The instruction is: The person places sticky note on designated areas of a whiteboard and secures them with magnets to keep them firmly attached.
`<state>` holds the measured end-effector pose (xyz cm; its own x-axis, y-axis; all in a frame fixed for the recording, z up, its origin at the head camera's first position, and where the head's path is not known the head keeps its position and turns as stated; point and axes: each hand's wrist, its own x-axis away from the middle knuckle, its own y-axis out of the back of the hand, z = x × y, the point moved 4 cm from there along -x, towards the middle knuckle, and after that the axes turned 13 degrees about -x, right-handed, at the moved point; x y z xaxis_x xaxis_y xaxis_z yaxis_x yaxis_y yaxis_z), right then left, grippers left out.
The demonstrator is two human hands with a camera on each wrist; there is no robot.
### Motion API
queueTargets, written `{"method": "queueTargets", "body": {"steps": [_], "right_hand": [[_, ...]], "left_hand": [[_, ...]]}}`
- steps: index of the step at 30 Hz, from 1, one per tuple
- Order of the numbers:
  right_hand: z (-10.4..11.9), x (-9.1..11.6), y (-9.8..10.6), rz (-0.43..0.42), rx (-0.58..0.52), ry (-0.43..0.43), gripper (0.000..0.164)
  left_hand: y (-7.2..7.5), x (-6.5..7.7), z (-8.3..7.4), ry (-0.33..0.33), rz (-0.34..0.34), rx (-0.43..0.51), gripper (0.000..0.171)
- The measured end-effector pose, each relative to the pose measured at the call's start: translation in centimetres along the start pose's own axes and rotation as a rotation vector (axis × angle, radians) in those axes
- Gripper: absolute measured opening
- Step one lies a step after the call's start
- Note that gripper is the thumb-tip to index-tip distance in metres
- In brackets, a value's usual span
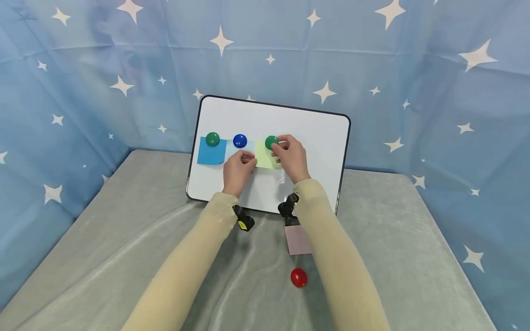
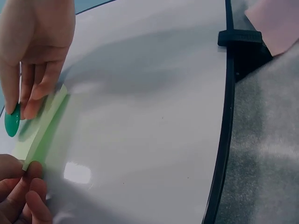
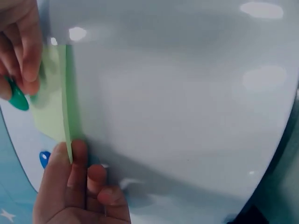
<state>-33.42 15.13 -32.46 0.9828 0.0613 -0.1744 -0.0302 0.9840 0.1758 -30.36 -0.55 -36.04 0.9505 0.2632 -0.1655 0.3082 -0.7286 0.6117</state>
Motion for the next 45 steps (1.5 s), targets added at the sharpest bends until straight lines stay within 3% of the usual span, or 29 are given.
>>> {"method": "queueTargets", "body": {"steps": [18, 34, 45], "right_hand": [[0.83, -0.66, -0.41, -0.038, 0.193, -0.006, 0.029], [0.49, -0.69, -0.41, -0.044, 0.204, 0.007, 0.034], [0.27, -0.18, -0.02, -0.036, 0.208, -0.029, 0.03]], "left_hand": [[-0.06, 0.02, -0.19, -0.036, -0.017, -0.01, 0.01], [0.32, 0.07, -0.4, -0.035, -0.002, -0.018, 0.011], [0.29, 0.08, -0.23, -0.027, -0.001, -0.017, 0.012]]}}
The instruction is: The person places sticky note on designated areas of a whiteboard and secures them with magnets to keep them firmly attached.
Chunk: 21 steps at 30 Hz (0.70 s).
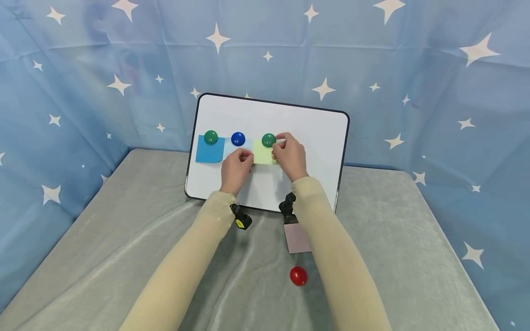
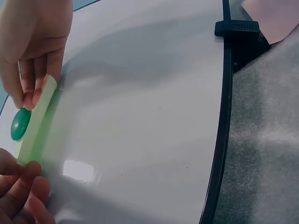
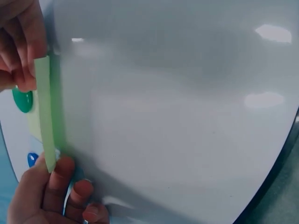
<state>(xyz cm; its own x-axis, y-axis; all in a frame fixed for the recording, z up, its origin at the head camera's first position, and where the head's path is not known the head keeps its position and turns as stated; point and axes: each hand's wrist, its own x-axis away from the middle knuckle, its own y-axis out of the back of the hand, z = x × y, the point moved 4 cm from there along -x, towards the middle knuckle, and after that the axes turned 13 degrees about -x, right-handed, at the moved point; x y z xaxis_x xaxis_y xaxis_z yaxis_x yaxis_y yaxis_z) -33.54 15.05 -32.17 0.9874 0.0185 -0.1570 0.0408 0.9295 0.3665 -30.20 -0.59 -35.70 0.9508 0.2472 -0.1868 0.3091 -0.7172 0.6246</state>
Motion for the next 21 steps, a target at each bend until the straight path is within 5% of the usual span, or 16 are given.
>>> {"method": "queueTargets", "body": {"steps": [21], "right_hand": [[-0.3, 4.5, 0.9, 0.123, -0.055, 0.156, 0.023]], "left_hand": [[-1.0, 2.5, 1.1, -0.033, -0.025, 0.057, 0.013]]}}
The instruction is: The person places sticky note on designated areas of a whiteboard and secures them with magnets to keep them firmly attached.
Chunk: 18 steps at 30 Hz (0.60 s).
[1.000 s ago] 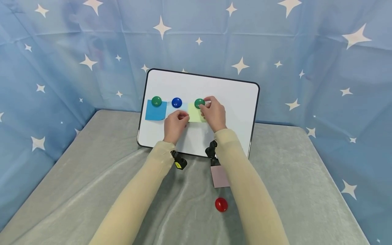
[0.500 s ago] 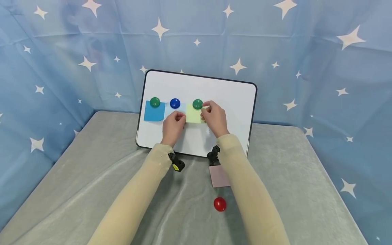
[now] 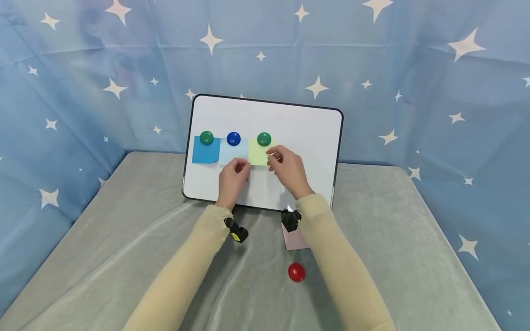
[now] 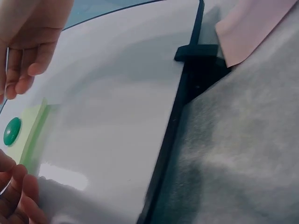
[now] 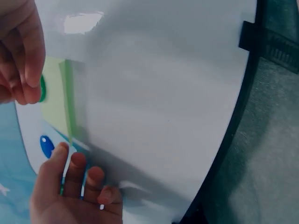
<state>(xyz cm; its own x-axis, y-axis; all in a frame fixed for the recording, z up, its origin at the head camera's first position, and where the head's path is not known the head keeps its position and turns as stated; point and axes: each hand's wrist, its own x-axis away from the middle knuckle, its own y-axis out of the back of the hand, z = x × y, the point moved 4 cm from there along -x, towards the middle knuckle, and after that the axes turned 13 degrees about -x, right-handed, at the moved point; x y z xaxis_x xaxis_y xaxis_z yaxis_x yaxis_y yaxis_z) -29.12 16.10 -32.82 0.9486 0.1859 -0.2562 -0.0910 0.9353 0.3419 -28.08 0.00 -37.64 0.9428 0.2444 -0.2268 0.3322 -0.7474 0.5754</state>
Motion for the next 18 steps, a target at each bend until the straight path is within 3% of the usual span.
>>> {"method": "queueTargets", "body": {"steps": [12, 18], "right_hand": [[-0.4, 3.9, 2.0, 0.028, 0.04, -0.011, 0.027], [-0.8, 6.5, 2.5, 0.009, -0.03, -0.026, 0.032]], "left_hand": [[-0.8, 2.5, -0.3, -0.077, 0.05, 0.039, 0.011], [-1.6, 4.3, -0.5, -0.068, 0.151, 0.103, 0.027]]}}
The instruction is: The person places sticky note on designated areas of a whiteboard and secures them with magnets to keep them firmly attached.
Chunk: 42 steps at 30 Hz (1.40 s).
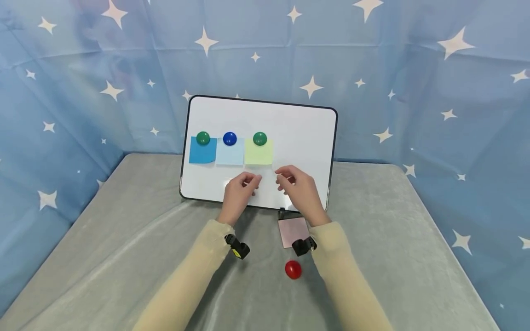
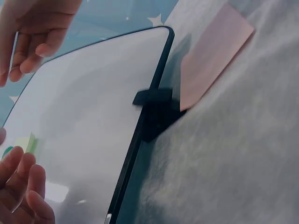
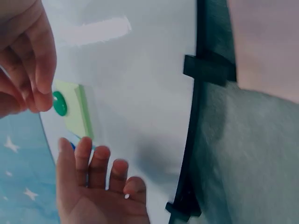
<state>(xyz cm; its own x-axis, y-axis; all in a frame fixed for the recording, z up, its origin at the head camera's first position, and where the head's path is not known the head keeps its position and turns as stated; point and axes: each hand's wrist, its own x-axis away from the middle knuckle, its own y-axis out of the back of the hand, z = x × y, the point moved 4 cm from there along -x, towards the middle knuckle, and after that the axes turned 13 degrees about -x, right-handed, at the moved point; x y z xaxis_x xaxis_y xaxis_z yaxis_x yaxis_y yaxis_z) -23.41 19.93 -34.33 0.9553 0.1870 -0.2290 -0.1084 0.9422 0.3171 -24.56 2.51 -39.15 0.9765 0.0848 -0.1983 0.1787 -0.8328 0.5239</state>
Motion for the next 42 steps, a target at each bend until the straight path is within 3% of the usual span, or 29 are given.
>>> {"method": "queueTargets", "body": {"steps": [7, 12, 22, 29, 35, 42], "right_hand": [[1.1, 3.6, 0.5, -0.036, -0.116, -0.015, 0.022], [1.8, 5.6, 0.9, -0.07, -0.145, -0.039, 0.022], [-2.1, 7.8, 1.2, -0.104, -0.222, -0.101, 0.028], [-3.2, 9.3, 1.0, -0.135, -0.214, -0.127, 0.027], [-2.9, 9.9, 0.8, -0.073, -0.184, -0.213, 0.03], [-4.6, 10.7, 0.6, 0.067, -0.165, -0.3, 0.031]], "left_hand": [[-1.0, 1.8, -0.2, 0.014, 0.072, 0.034, 0.043], [-1.8, 2.7, -0.2, 0.037, 0.107, 0.1, 0.035], [-3.3, 3.8, 0.2, 0.059, 0.121, 0.178, 0.027], [-4.2, 4.5, 0.6, 0.073, 0.114, 0.184, 0.026], [-4.3, 4.6, 0.9, 0.081, 0.135, 0.17, 0.026], [-4.5, 4.9, 1.6, 0.068, 0.185, 0.096, 0.015]]}}
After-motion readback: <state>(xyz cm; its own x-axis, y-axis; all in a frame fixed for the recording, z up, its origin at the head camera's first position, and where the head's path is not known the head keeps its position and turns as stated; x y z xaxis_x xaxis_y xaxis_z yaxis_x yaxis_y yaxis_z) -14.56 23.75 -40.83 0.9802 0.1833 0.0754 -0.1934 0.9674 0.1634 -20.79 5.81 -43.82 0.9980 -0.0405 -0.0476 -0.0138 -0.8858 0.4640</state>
